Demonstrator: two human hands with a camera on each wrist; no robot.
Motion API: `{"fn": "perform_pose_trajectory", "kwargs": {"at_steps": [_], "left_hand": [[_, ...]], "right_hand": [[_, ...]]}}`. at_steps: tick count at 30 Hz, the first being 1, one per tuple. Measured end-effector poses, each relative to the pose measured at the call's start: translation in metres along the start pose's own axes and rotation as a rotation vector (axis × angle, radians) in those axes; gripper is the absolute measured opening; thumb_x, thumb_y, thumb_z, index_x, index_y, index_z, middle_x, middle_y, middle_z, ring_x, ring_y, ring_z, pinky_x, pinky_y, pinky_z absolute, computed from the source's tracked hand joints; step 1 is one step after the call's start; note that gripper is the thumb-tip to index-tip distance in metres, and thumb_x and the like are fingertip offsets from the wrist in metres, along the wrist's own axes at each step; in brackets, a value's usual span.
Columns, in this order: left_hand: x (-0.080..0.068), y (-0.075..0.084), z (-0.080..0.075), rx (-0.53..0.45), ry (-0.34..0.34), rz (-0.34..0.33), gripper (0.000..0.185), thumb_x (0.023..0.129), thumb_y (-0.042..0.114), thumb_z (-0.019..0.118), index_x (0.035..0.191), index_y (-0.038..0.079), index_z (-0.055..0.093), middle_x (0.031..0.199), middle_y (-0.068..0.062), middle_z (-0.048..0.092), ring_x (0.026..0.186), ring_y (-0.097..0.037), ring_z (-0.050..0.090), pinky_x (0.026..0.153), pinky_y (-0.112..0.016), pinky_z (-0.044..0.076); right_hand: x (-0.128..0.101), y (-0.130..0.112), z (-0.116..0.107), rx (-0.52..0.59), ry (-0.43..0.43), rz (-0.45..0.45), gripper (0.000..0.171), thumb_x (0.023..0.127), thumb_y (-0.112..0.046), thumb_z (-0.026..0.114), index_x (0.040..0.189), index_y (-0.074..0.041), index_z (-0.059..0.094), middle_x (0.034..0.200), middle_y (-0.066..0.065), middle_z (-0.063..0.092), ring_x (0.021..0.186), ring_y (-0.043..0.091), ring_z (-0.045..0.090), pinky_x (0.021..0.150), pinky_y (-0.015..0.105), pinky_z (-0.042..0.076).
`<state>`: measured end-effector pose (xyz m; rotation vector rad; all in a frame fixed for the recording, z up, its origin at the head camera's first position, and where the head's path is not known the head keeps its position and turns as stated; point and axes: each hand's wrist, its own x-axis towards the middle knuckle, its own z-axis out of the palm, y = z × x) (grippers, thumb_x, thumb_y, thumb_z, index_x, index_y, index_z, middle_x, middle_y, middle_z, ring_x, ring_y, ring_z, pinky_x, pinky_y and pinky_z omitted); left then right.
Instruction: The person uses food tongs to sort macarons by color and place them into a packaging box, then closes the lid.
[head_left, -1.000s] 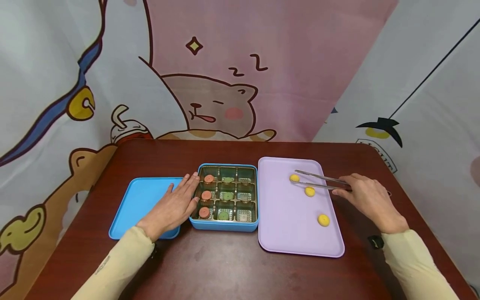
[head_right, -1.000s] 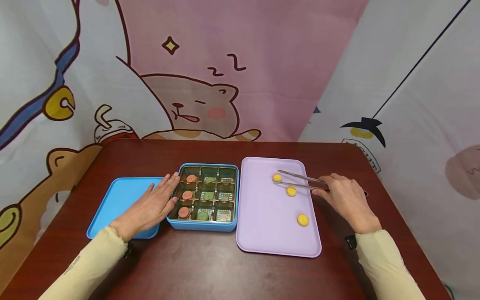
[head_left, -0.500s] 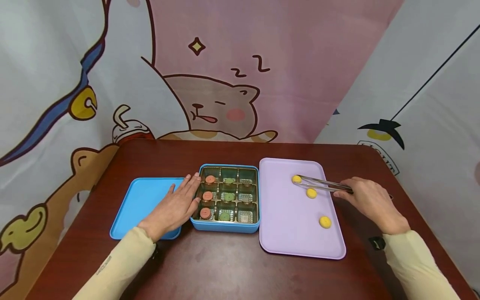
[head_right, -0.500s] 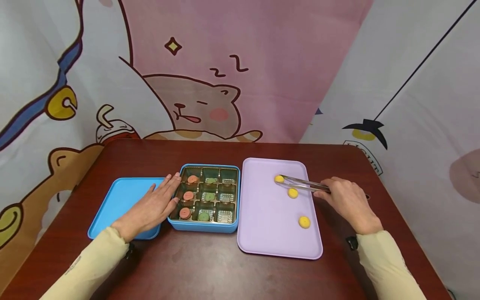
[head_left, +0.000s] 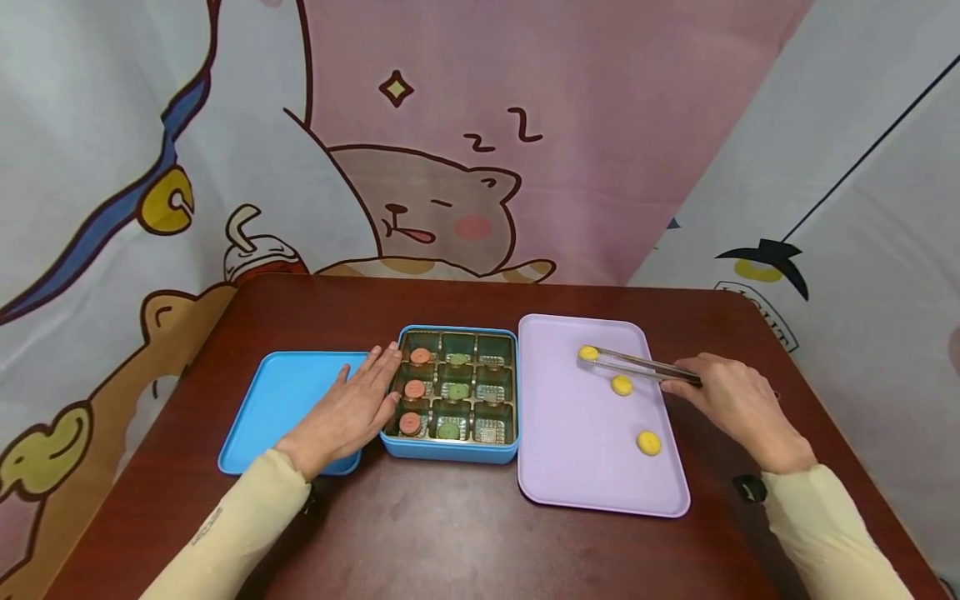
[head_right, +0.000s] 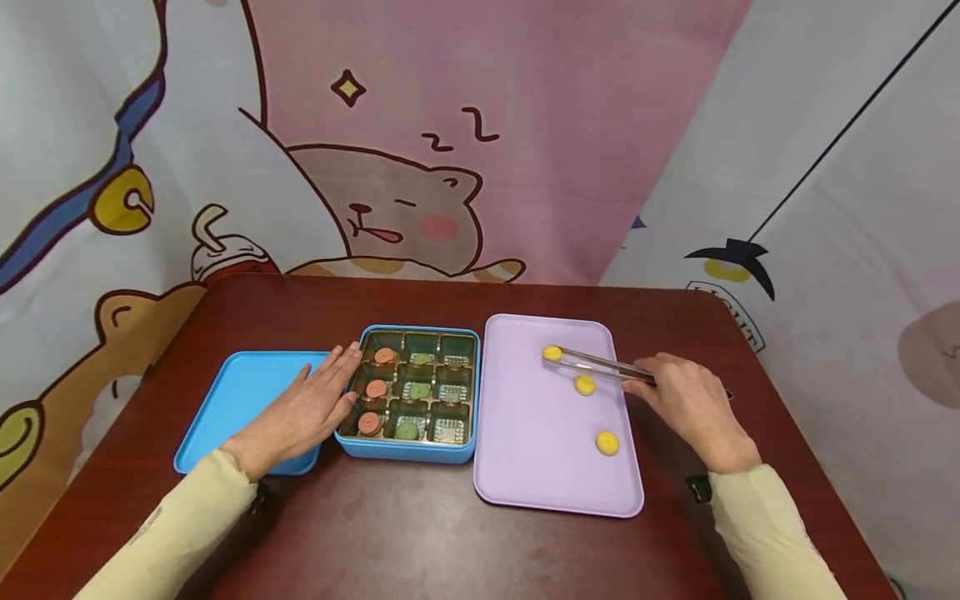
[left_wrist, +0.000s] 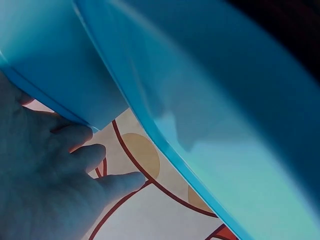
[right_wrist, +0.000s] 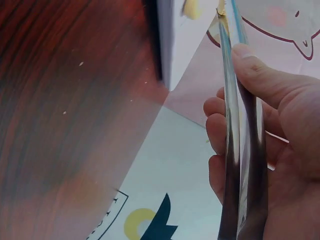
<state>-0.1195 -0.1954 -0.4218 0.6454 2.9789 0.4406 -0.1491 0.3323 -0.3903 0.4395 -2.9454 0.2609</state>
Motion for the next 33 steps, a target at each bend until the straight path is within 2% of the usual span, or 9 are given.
{"fn": "perform_pose_trajectory", "kwargs": {"at_steps": [4,11,14,20,28,33], "left_hand": [[0.0,0.0,-0.002,0.0,-0.003,0.001,0.064,0.113,0.034,0.039,0.165,0.002,0.02,0.172,-0.013,0.015,0.158,-0.034,0.012,0.118,-0.07,0.02],[0.001,0.0,-0.002,0.001,-0.018,-0.007,0.064,0.113,0.034,0.039,0.165,0.002,0.019,0.172,-0.013,0.014,0.159,-0.034,0.011,0.118,-0.07,0.019],[0.001,0.0,-0.002,-0.003,-0.016,-0.008,0.064,0.113,0.034,0.039,0.165,0.002,0.02,0.172,-0.013,0.014,0.158,-0.034,0.011,0.118,-0.07,0.019],[0.001,-0.001,-0.001,0.0,-0.015,-0.008,0.064,0.113,0.034,0.04,0.165,0.002,0.019,0.172,-0.013,0.014,0.158,-0.034,0.011,0.118,-0.07,0.018],[0.001,-0.001,0.0,0.003,-0.016,-0.005,0.064,0.113,0.034,0.04,0.165,0.002,0.019,0.172,-0.012,0.013,0.158,-0.034,0.011,0.118,-0.07,0.019],[0.0,-0.001,0.0,0.003,-0.012,-0.005,0.064,0.113,0.033,0.04,0.165,0.002,0.019,0.172,-0.013,0.014,0.158,-0.034,0.011,0.118,-0.07,0.019]], "right_hand": [[-0.004,-0.006,-0.004,0.003,0.037,-0.01,0.044,0.081,-0.027,0.09,0.111,0.003,0.076,0.094,0.016,0.073,0.066,0.021,0.057,0.052,0.037,0.049],[-0.013,-0.017,-0.007,0.01,0.134,-0.068,0.04,0.078,-0.025,0.091,0.108,-0.001,0.076,0.086,0.006,0.068,0.063,0.017,0.051,0.05,0.031,0.037],[-0.016,-0.023,-0.008,0.004,0.162,-0.087,0.041,0.077,-0.024,0.092,0.108,-0.002,0.077,0.086,0.005,0.068,0.062,0.016,0.049,0.049,0.029,0.036],[-0.02,-0.032,-0.011,0.007,0.189,-0.121,0.042,0.076,-0.023,0.092,0.11,-0.003,0.077,0.086,0.004,0.067,0.061,0.014,0.047,0.048,0.026,0.034],[-0.023,-0.045,-0.015,0.011,0.204,-0.158,0.042,0.075,-0.024,0.093,0.108,-0.005,0.078,0.087,0.004,0.069,0.063,0.014,0.051,0.049,0.028,0.039],[-0.025,-0.053,-0.018,0.02,0.208,-0.18,0.039,0.076,-0.024,0.092,0.105,-0.004,0.077,0.083,0.001,0.066,0.062,0.013,0.049,0.048,0.025,0.039]]}}
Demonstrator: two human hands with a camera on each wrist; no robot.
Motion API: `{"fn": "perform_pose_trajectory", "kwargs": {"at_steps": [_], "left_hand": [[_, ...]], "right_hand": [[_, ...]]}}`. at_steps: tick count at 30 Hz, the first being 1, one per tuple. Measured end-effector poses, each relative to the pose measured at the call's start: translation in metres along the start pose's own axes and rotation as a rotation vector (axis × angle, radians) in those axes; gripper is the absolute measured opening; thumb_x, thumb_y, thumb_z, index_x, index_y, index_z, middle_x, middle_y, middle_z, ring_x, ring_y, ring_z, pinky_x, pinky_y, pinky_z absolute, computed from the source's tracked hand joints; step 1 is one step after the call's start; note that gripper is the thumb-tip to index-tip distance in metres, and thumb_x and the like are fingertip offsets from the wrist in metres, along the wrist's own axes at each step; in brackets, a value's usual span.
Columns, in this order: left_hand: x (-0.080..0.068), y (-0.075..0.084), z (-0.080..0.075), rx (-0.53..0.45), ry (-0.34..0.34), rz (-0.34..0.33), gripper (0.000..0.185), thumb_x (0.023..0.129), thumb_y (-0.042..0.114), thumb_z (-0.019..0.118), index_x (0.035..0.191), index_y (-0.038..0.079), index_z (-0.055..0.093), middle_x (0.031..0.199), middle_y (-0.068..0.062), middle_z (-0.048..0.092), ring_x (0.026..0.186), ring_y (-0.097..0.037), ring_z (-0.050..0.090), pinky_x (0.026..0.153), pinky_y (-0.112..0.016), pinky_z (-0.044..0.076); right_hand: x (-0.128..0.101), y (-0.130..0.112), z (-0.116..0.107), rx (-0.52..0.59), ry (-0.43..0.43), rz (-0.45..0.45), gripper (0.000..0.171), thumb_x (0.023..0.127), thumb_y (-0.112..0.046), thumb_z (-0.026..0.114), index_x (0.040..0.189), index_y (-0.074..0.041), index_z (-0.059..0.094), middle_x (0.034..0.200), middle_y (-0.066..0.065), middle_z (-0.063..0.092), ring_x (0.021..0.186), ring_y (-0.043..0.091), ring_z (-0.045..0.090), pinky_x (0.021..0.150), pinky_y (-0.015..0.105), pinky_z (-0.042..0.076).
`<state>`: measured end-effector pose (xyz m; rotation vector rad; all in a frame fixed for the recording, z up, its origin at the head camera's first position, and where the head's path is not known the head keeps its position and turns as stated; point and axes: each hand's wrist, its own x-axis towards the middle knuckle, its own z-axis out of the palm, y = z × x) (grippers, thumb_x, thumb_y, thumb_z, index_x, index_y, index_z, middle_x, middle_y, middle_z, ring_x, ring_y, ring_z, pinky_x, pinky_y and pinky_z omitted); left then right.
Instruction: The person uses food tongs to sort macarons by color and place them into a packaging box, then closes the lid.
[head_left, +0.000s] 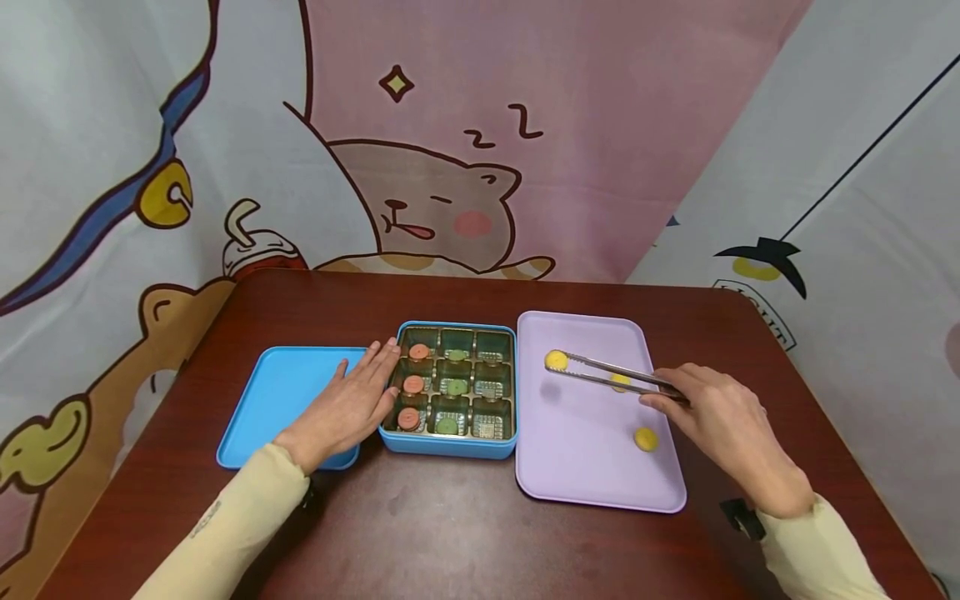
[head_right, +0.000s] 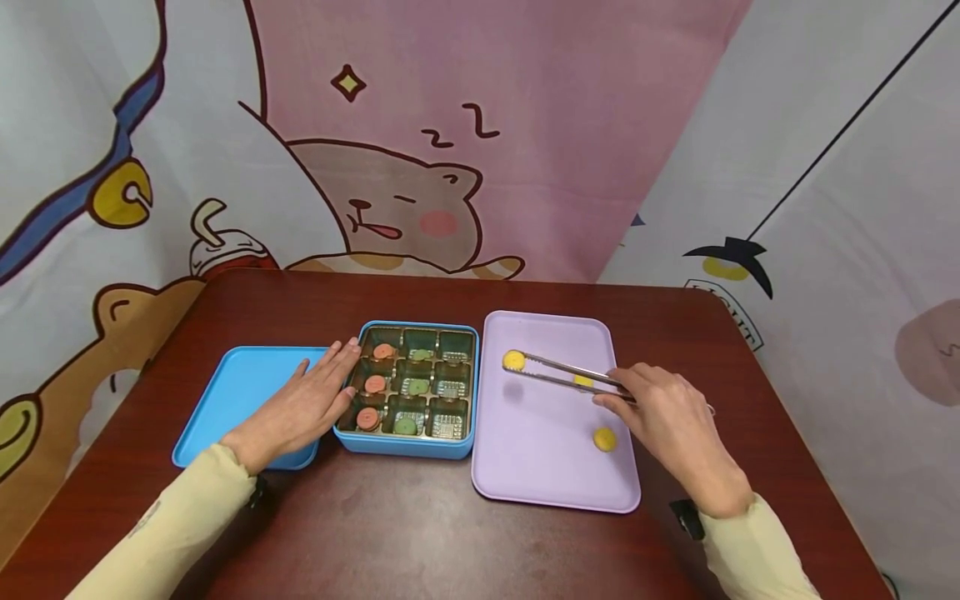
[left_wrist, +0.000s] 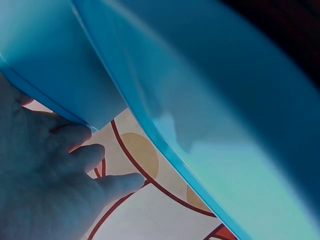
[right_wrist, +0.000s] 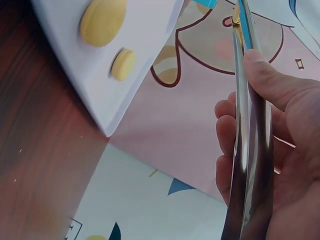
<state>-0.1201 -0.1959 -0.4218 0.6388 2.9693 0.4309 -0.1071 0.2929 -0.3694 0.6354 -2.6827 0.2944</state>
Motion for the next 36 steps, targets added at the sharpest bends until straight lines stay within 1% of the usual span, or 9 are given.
{"fn": "perform_pose_trajectory", "kwargs": {"at_steps": [4,13,17,19,21,25,30,33,36], "left_hand": [[0.0,0.0,-0.001,-0.002,0.0,-0.002,0.064,0.113,0.033,0.041,0.165,0.002,0.02,0.172,-0.013,0.014,0.158,-0.034,0.012,0.118,-0.07,0.018],[0.002,0.0,-0.003,-0.004,-0.001,-0.003,0.065,0.113,0.034,0.041,0.165,0.002,0.019,0.172,-0.013,0.014,0.158,-0.034,0.011,0.118,-0.07,0.018],[0.002,0.0,-0.004,-0.003,-0.004,-0.006,0.065,0.113,0.034,0.041,0.165,0.002,0.019,0.172,-0.013,0.014,0.159,-0.034,0.01,0.119,-0.07,0.017],[0.002,0.0,-0.004,-0.005,-0.005,-0.006,0.065,0.113,0.034,0.04,0.165,0.002,0.018,0.172,-0.013,0.014,0.159,-0.034,0.009,0.119,-0.07,0.017],[0.002,0.0,-0.004,-0.007,-0.007,-0.006,0.065,0.113,0.034,0.04,0.165,0.002,0.018,0.172,-0.013,0.014,0.159,-0.034,0.009,0.119,-0.07,0.017],[0.001,0.0,-0.004,-0.007,-0.005,-0.003,0.064,0.113,0.033,0.04,0.165,0.002,0.018,0.172,-0.013,0.014,0.159,-0.034,0.01,0.119,-0.07,0.018],[0.0,0.0,-0.003,0.001,-0.006,-0.006,0.065,0.113,0.034,0.04,0.165,0.002,0.019,0.172,-0.013,0.015,0.158,-0.034,0.011,0.119,-0.07,0.018],[0.0,0.0,-0.002,-0.001,-0.008,-0.007,0.065,0.113,0.033,0.04,0.165,0.002,0.019,0.172,-0.013,0.015,0.158,-0.034,0.011,0.119,-0.069,0.018],[0.001,0.0,-0.001,-0.003,-0.009,-0.008,0.065,0.113,0.034,0.04,0.165,0.003,0.018,0.172,-0.012,0.014,0.159,-0.034,0.011,0.119,-0.07,0.018]], "right_hand": [[0.001,-0.005,-0.001,0.016,0.023,-0.025,0.037,0.075,-0.023,0.093,0.104,-0.006,0.078,0.083,-0.001,0.066,0.062,0.011,0.048,0.048,0.025,0.038],[0.002,-0.013,0.001,0.041,0.056,-0.064,0.036,0.074,-0.025,0.093,0.102,-0.008,0.078,0.087,0.001,0.07,0.066,0.012,0.055,0.051,0.031,0.045],[0.002,-0.016,0.002,0.051,0.045,-0.066,0.037,0.083,-0.04,0.085,0.1,-0.007,0.078,0.085,0.0,0.069,0.066,0.012,0.054,0.051,0.029,0.044],[0.002,-0.018,0.003,0.059,0.038,-0.066,0.038,0.085,-0.043,0.083,0.099,-0.008,0.078,0.083,-0.001,0.067,0.065,0.011,0.052,0.051,0.027,0.043],[0.002,-0.02,0.004,0.068,0.029,-0.063,0.036,0.083,-0.04,0.085,0.099,-0.008,0.078,0.082,-0.002,0.066,0.065,0.011,0.051,0.052,0.027,0.043],[0.002,-0.025,0.006,0.08,-0.002,-0.045,0.035,0.074,-0.025,0.093,0.101,-0.009,0.079,0.082,-0.004,0.065,0.066,0.011,0.051,0.053,0.028,0.044],[0.0,-0.031,0.01,0.097,-0.033,-0.042,0.039,0.071,-0.023,0.095,0.104,-0.009,0.08,0.083,-0.004,0.067,0.069,0.012,0.053,0.055,0.027,0.046],[0.0,-0.034,0.013,0.11,-0.026,-0.069,0.039,0.07,-0.023,0.096,0.102,-0.009,0.08,0.084,-0.003,0.068,0.068,0.011,0.053,0.054,0.026,0.044],[0.001,-0.037,0.017,0.109,-0.016,-0.104,0.038,0.07,-0.024,0.096,0.101,-0.01,0.08,0.086,-0.003,0.069,0.069,0.011,0.056,0.055,0.029,0.046]]}}
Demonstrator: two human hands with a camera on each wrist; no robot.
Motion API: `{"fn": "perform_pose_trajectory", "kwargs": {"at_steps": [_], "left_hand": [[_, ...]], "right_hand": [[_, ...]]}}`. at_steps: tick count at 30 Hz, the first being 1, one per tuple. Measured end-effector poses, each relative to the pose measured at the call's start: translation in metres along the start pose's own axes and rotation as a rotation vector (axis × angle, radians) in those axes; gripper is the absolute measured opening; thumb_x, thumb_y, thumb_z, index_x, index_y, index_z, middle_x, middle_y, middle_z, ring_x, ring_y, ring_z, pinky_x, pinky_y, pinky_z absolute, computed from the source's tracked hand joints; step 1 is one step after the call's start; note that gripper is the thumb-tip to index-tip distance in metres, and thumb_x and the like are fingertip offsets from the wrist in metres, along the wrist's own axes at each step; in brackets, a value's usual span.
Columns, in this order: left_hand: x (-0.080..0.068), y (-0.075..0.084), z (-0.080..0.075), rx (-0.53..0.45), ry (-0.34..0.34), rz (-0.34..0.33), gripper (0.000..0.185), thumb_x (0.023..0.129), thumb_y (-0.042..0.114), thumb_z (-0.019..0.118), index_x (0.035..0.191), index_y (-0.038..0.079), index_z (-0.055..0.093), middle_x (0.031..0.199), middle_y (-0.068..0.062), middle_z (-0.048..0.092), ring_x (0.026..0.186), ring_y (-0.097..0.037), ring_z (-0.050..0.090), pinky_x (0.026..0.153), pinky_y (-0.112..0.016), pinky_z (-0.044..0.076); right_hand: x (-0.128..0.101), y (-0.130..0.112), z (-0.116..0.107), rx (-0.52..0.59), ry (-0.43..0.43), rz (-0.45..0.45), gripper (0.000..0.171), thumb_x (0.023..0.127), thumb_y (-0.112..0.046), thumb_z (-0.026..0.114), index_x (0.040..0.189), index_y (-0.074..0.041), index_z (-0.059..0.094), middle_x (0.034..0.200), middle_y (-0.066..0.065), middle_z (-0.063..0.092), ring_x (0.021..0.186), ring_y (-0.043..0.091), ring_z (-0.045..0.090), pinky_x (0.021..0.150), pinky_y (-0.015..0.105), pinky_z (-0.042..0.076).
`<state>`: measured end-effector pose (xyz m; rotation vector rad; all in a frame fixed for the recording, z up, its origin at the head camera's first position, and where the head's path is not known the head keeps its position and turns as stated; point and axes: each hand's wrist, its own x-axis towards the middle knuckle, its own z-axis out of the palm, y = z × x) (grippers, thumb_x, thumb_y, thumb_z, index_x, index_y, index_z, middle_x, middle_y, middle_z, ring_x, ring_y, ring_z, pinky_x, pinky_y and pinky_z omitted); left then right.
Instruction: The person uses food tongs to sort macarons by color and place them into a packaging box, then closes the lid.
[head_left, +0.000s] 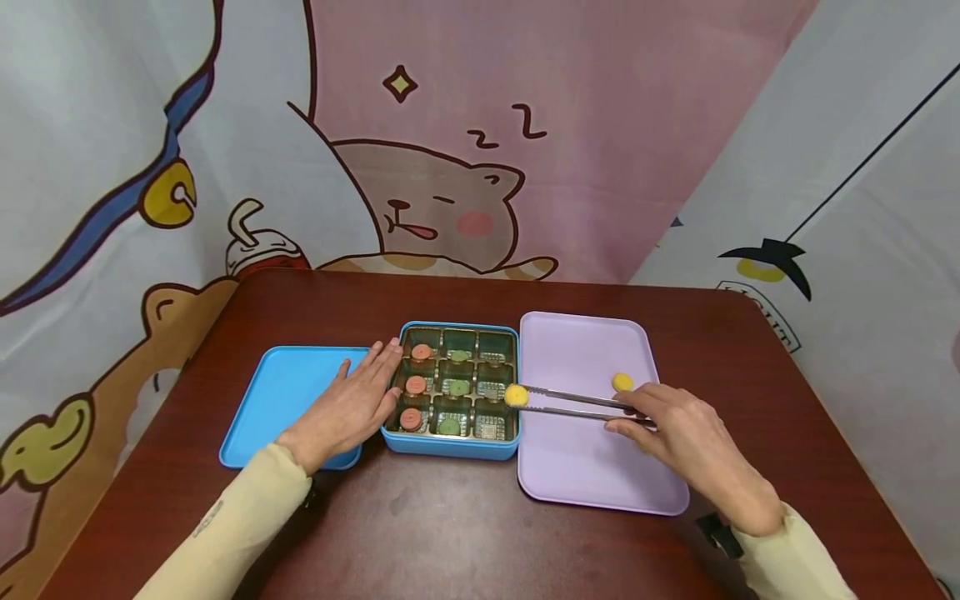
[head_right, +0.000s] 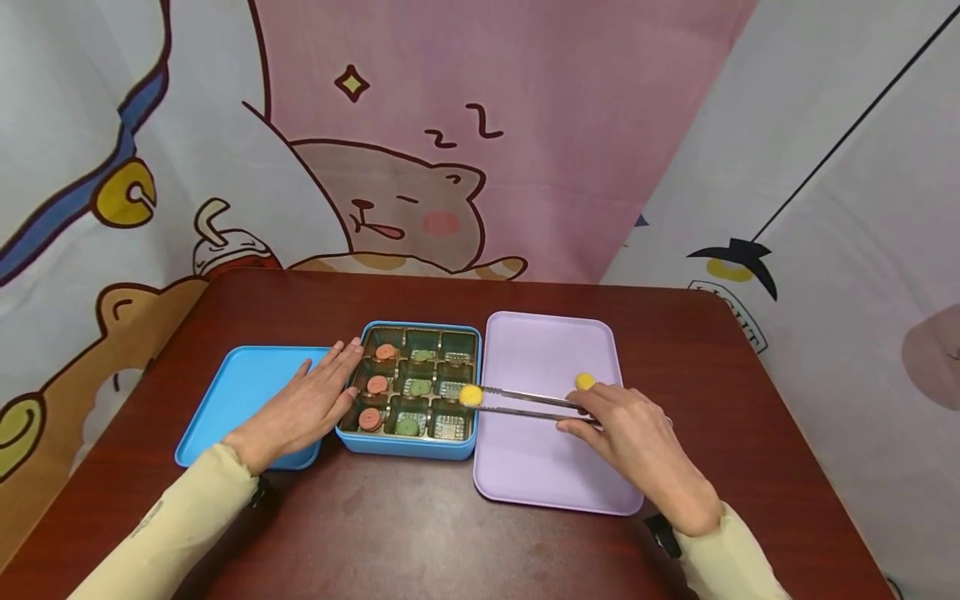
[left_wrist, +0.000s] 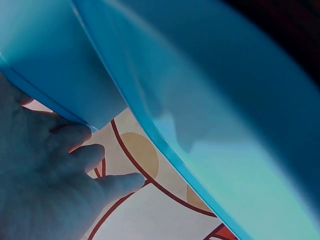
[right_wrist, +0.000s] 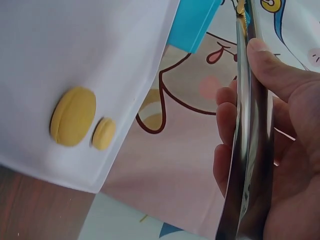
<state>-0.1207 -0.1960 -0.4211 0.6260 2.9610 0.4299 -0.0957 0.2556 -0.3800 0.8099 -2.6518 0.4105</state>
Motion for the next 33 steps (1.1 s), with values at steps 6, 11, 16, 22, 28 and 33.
{"fn": "perform_pose_trajectory", "kwargs": {"at_steps": [6,11,16,22,28,33], "left_hand": [[0.0,0.002,0.0,-0.004,-0.001,-0.004,0.065,0.113,0.035,0.039,0.165,0.003,0.018,0.172,-0.012,0.014,0.158,-0.034,0.012,0.118,-0.07,0.018],[0.0,0.002,0.001,-0.008,0.0,-0.002,0.065,0.112,0.034,0.039,0.165,0.002,0.019,0.172,-0.013,0.014,0.158,-0.035,0.012,0.118,-0.071,0.018],[-0.002,0.001,0.0,-0.01,-0.004,-0.009,0.064,0.113,0.033,0.039,0.165,0.003,0.018,0.172,-0.012,0.013,0.159,-0.034,0.01,0.118,-0.071,0.017],[-0.001,0.001,0.0,-0.011,0.009,0.004,0.064,0.113,0.033,0.04,0.165,0.002,0.019,0.172,-0.013,0.015,0.158,-0.035,0.012,0.118,-0.071,0.018],[-0.001,0.002,0.0,-0.013,0.006,-0.001,0.064,0.113,0.033,0.04,0.165,0.003,0.019,0.172,-0.012,0.013,0.159,-0.034,0.01,0.118,-0.071,0.018],[-0.001,0.002,0.0,-0.01,0.012,0.001,0.064,0.113,0.032,0.04,0.165,0.003,0.019,0.172,-0.012,0.014,0.158,-0.035,0.012,0.118,-0.071,0.018]], "right_hand": [[0.001,-0.006,0.004,-0.009,-0.029,-0.03,0.036,0.072,-0.029,0.094,0.101,-0.015,0.08,0.094,-0.002,0.074,0.077,0.017,0.066,0.063,0.04,0.054],[0.005,-0.009,0.005,-0.018,-0.058,-0.054,0.036,0.074,-0.033,0.093,0.102,-0.014,0.08,0.093,-0.002,0.074,0.081,0.018,0.069,0.065,0.041,0.057],[0.009,-0.011,0.006,-0.008,-0.086,-0.079,0.035,0.074,-0.031,0.093,0.102,-0.014,0.08,0.091,-0.004,0.073,0.078,0.015,0.067,0.065,0.039,0.057],[0.01,-0.011,0.006,-0.015,-0.065,-0.115,0.033,0.075,-0.032,0.092,0.1,-0.014,0.08,0.087,-0.005,0.071,0.073,0.012,0.064,0.062,0.037,0.055],[0.011,-0.012,0.007,-0.019,-0.063,-0.128,0.032,0.076,-0.034,0.091,0.099,-0.015,0.079,0.086,-0.007,0.07,0.073,0.011,0.063,0.059,0.036,0.054],[0.012,-0.012,0.006,-0.032,-0.067,-0.138,0.032,0.077,-0.035,0.091,0.099,-0.014,0.08,0.085,-0.006,0.07,0.071,0.012,0.064,0.059,0.036,0.054]]}}
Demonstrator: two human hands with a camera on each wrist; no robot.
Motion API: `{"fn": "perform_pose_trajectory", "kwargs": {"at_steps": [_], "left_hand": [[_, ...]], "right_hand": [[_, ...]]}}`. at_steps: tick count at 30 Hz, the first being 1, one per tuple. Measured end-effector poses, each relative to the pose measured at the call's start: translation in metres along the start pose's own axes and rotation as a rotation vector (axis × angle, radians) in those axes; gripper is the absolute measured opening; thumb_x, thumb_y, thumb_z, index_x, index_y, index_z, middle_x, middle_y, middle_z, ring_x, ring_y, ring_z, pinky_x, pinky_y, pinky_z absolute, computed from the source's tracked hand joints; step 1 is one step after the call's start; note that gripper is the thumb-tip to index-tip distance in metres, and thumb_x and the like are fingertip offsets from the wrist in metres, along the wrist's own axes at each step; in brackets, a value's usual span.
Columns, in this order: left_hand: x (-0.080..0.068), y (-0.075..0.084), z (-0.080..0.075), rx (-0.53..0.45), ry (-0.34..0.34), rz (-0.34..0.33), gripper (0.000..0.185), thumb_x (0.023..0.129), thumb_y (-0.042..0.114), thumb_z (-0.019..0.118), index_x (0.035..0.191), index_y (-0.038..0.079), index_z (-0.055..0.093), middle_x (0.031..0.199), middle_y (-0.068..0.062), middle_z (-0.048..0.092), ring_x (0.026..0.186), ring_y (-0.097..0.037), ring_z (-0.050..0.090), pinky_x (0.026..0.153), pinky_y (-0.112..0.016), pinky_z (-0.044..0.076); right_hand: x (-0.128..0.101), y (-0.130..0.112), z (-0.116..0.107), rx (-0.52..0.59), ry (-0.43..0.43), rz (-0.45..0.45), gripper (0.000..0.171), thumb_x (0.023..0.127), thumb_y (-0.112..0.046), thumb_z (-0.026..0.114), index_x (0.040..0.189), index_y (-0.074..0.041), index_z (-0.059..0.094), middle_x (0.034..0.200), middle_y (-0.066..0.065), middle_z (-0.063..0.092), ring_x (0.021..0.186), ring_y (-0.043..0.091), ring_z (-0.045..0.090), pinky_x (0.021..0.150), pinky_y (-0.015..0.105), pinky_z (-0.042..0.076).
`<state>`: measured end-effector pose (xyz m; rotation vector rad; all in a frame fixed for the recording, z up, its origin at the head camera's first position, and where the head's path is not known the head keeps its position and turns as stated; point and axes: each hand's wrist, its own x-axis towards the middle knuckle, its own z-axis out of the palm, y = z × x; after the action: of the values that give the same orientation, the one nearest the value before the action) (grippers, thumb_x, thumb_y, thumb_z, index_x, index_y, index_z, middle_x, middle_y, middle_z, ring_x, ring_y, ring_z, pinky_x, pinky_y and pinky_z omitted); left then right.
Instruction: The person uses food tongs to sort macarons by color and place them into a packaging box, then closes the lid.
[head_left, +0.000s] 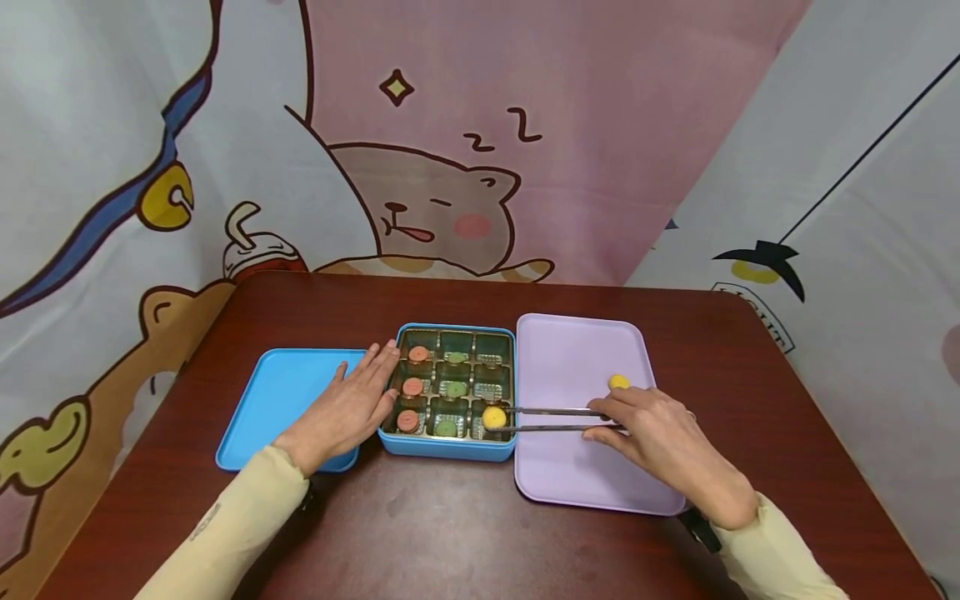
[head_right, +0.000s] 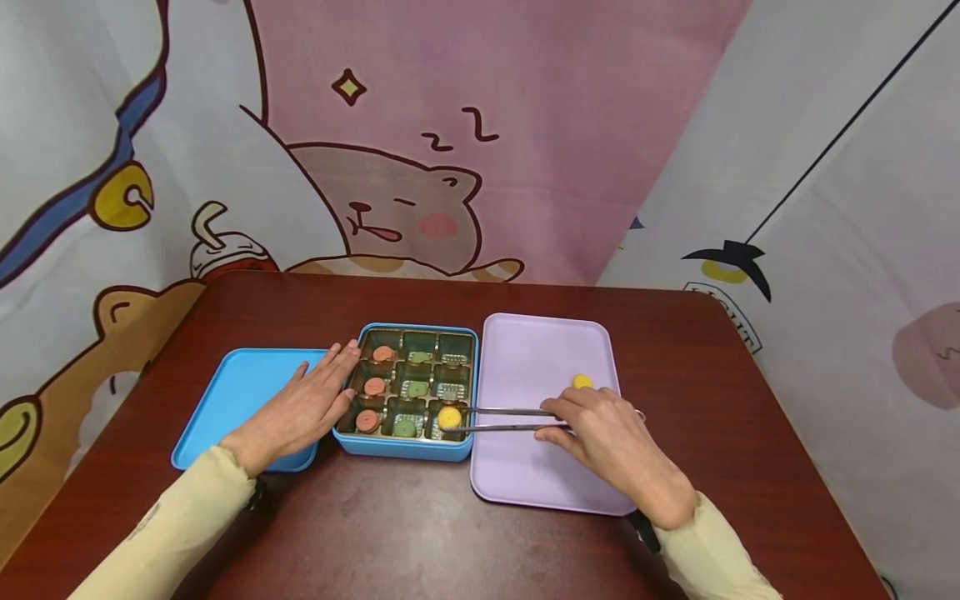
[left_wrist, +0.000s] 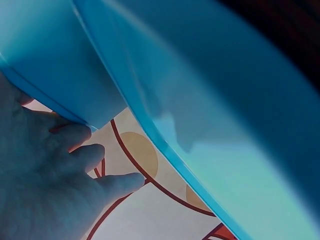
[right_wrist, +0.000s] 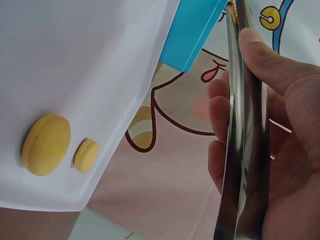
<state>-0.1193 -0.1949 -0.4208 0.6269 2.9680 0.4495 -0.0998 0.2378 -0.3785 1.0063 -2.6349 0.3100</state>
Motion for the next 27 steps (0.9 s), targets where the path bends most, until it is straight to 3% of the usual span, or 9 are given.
{"fn": "perform_pose_trajectory", "kwargs": {"at_steps": [10,27], "left_hand": [[0.0003,-0.0001,-0.0004,0.005,-0.006,-0.003,0.064,0.113,0.033,0.04,0.165,0.003,0.018,0.172,-0.012,0.013,0.158,-0.034,0.011,0.118,-0.071,0.018],[0.0006,-0.0011,0.001,0.007,0.011,0.009,0.063,0.113,0.032,0.04,0.165,0.002,0.02,0.172,-0.012,0.015,0.158,-0.035,0.014,0.117,-0.071,0.02]], "right_hand": [[0.0064,0.0,-0.0054,-0.029,-0.006,-0.042,0.031,0.077,-0.033,0.092,0.097,-0.012,0.08,0.078,-0.008,0.058,0.062,0.006,0.048,0.052,0.026,0.045],[0.0084,-0.0013,-0.0085,-0.026,-0.02,-0.043,0.031,0.078,-0.032,0.091,0.099,-0.012,0.08,0.08,-0.006,0.06,0.064,0.007,0.049,0.054,0.027,0.045]]}}
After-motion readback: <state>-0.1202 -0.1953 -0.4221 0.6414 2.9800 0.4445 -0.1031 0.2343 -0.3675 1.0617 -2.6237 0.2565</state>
